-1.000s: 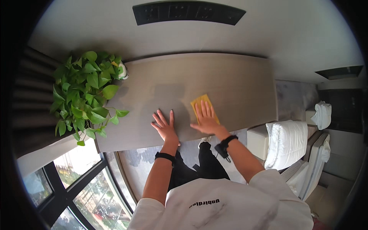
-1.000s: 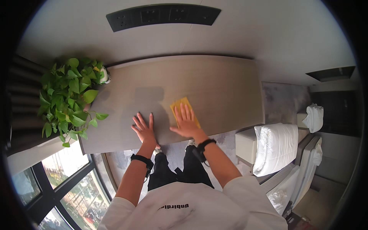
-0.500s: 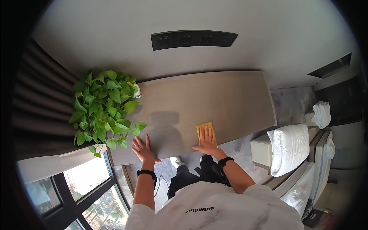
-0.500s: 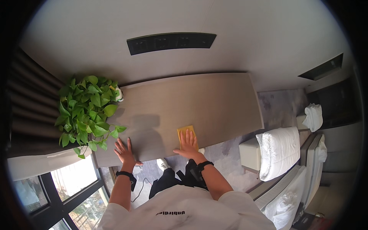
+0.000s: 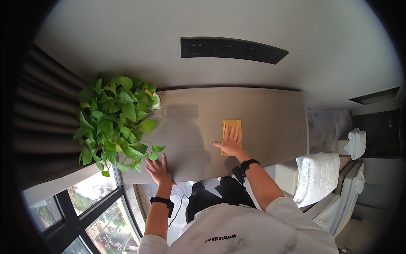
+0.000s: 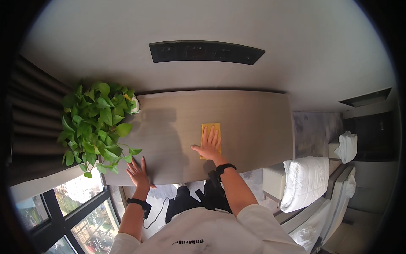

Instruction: The person cleans a table and a window glass using a yellow cloth by hand.

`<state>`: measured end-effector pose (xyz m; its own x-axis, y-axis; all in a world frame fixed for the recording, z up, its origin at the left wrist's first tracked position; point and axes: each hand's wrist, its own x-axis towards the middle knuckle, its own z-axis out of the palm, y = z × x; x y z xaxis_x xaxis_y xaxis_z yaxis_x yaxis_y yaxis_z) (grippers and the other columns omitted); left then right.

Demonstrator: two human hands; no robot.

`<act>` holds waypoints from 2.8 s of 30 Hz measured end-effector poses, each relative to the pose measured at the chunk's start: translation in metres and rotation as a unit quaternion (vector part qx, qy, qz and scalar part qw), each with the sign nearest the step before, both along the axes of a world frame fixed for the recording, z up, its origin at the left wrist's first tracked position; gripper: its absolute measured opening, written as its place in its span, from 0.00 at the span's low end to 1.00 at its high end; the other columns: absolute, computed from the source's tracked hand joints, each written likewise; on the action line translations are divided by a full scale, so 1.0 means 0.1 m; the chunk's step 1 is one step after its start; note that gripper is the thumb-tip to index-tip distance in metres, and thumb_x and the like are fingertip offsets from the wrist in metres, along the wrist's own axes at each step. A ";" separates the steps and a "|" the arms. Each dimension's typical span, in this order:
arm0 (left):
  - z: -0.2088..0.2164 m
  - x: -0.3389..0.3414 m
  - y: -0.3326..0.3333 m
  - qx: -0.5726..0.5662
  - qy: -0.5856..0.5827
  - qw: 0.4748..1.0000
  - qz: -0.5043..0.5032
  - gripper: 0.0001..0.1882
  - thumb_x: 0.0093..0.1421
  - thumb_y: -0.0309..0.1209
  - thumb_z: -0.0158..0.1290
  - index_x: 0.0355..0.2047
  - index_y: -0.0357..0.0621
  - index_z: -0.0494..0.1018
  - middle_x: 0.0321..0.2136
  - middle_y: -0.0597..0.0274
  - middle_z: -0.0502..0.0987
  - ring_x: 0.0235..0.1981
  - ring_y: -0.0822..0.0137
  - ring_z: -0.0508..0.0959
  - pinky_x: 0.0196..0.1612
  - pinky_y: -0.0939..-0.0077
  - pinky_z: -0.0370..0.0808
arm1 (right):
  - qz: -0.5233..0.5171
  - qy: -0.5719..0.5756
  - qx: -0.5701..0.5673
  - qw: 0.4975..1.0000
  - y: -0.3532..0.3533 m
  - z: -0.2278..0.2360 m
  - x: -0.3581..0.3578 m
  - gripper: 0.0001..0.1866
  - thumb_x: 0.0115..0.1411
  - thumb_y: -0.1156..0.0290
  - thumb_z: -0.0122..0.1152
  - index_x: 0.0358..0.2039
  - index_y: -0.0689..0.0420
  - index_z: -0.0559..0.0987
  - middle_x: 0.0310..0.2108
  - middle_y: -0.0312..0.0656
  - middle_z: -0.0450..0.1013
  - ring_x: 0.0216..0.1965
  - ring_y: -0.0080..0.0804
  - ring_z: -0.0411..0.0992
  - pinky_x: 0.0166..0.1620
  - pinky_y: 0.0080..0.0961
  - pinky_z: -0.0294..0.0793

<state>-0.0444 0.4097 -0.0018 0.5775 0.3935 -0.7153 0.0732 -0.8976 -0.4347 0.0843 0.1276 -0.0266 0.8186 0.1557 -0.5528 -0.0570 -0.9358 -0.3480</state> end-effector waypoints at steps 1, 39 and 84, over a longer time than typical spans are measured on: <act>0.00 0.00 0.00 -0.001 0.005 1.000 0.007 0.82 0.28 0.68 0.65 0.65 0.59 0.15 0.68 0.38 0.28 0.68 0.35 0.33 0.65 0.40 0.41 | 0.002 -0.007 0.000 1.000 0.02 0.00 0.12 0.63 0.50 0.34 0.55 0.68 0.57 0.30 0.68 0.60 0.18 0.67 0.61 0.14 0.62 0.62 0.18; -0.10 0.03 -0.05 0.056 0.003 0.997 0.046 0.53 0.62 0.46 0.50 0.64 0.72 0.14 0.68 0.42 0.25 0.67 0.34 0.42 0.64 0.47 0.50 | 0.098 -0.102 -0.047 0.989 0.22 0.01 0.09 0.58 0.51 0.38 0.55 0.69 0.53 0.35 0.70 0.53 0.24 0.70 0.51 0.21 0.66 0.53 0.22; -0.22 -0.03 -0.16 0.064 0.043 0.995 0.059 0.51 0.64 0.37 0.49 0.65 0.65 0.15 0.69 0.45 0.34 0.68 0.35 0.41 0.62 0.50 0.56 | 0.049 0.046 -0.098 0.993 1.05 0.28 1.02 0.60 0.51 0.21 0.32 0.68 0.51 0.28 0.68 0.52 0.15 0.68 0.47 0.11 0.66 0.51 0.16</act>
